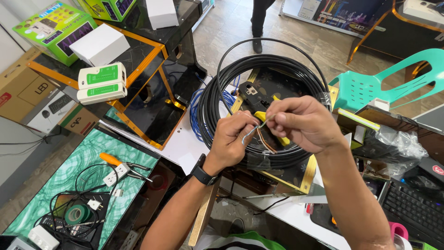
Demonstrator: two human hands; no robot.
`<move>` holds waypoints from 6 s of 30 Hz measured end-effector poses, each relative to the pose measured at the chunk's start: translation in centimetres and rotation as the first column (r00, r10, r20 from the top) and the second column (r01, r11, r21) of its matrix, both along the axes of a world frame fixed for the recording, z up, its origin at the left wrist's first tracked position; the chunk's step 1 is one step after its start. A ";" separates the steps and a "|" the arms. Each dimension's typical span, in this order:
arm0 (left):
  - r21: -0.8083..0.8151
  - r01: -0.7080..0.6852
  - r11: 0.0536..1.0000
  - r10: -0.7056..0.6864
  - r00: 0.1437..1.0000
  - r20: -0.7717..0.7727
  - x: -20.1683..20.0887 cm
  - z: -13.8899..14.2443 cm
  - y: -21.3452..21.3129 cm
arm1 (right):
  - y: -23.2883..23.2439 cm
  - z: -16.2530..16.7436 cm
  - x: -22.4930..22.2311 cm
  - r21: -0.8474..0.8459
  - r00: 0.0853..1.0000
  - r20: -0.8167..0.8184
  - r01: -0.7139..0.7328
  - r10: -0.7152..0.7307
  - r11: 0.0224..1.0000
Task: The person handles a coiled black network cable on a cluttered work desk, opens a green cable tester, and strips the end of the cable. They separate and straighten the colored inner wires, trim them, and use yellow-handled crimping pliers on the connector, then move to the computer desk and use the mouse and keyboard.
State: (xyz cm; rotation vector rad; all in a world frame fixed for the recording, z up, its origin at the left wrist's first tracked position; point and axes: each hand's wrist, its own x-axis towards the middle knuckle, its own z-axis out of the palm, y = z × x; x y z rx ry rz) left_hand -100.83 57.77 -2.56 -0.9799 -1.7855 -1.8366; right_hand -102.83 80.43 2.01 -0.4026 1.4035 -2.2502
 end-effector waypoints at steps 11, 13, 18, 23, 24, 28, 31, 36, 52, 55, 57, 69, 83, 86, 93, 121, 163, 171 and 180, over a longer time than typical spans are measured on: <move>0.041 0.059 0.997 -0.063 0.992 0.106 0.1 -0.7 0.6 | -1.9 3.8 2.0 0.432 0.482 -0.870 0.646 0.102 0.629; 0.015 0.002 1.000 -0.003 0.998 0.062 0.1 -0.6 0.6 | -3.0 3.5 2.3 0.284 0.290 -0.954 0.777 0.082 0.562; 0.009 -0.060 0.998 0.060 0.997 0.046 0.3 -0.4 0.3 | -3.3 2.5 1.8 0.163 0.630 -0.671 0.640 -0.392 0.751; 0.061 -0.054 0.997 0.050 0.997 0.063 0.3 -0.4 0.1 | -1.0 1.3 1.3 0.134 0.934 -0.310 0.229 -0.179 0.964; 0.054 -0.061 0.997 0.059 0.997 0.047 0.3 -0.5 0.1 | -0.7 0.8 1.4 0.143 0.952 -0.279 0.175 -0.130 0.974; 0.041 -0.077 0.996 0.076 0.996 0.036 0.1 -0.6 0.2 | -0.2 -0.9 1.6 -0.044 0.980 -0.199 0.015 -0.024 0.999; 0.035 -0.081 0.996 0.080 0.997 0.021 0.1 -0.6 0.2 | -0.1 -1.5 1.5 -0.083 0.983 -0.181 0.002 -0.018 0.997; 0.019 -0.077 0.997 0.076 0.997 0.027 0.0 -0.7 0.2 | -0.4 -2.0 1.1 -0.146 0.988 -0.155 -0.001 -0.022 0.989; 0.021 -0.058 0.998 0.058 0.998 0.033 -0.1 -0.5 0.2 | -0.7 -2.0 -0.2 -0.246 0.991 -0.067 -0.132 0.119 0.960; 0.019 -0.062 0.998 0.061 0.998 0.018 -0.2 -0.5 0.2 | -0.6 -2.1 -0.2 -0.253 0.988 -0.082 -0.151 0.134 0.956; 0.026 -0.062 0.998 0.061 0.998 0.016 -0.2 -0.6 0.3 | -0.6 -2.1 -0.2 -0.249 0.987 -0.095 -0.153 0.134 0.956; -0.010 -0.048 0.999 0.048 0.999 0.000 -0.4 -0.4 0.4 | -0.3 -1.3 -0.8 -0.101 0.977 -0.130 -0.182 0.168 0.978; 0.039 -0.092 0.995 0.092 0.996 0.013 -0.3 -0.7 0.0 | -1.3 -0.5 0.4 -0.172 0.995 -0.017 -0.101 0.099 0.980; 0.046 -0.089 0.995 0.088 0.996 0.019 -0.2 -0.8 -0.1 | -1.1 -1.3 0.5 -0.175 0.996 -0.015 -0.091 0.090 0.980; 0.019 -0.059 0.998 0.058 0.998 0.020 0.0 -0.6 0.0 | -0.9 -1.8 -1.0 -0.158 0.977 0.005 -0.211 0.214 0.965; 0.001 -0.067 0.998 0.067 0.997 -0.023 0.1 -1.1 -0.3 | -2.2 2.7 -0.5 0.375 0.815 -0.574 0.173 0.081 0.911; -0.028 -0.134 0.991 0.134 0.991 0.013 0.4 -0.6 0.4 | -5.0 0.3 4.3 0.300 0.561 -0.794 0.698 -0.235 0.650; -0.014 -0.125 0.992 0.125 0.992 0.007 0.9 -0.3 0.1 | -2.7 -0.3 2.2 0.263 0.814 -0.514 0.449 -0.270 0.854; -0.031 -0.123 0.992 0.124 0.992 0.018 1.0 -0.4 0.1 | -1.6 0.8 1.6 0.203 0.883 -0.463 0.028 0.071 0.979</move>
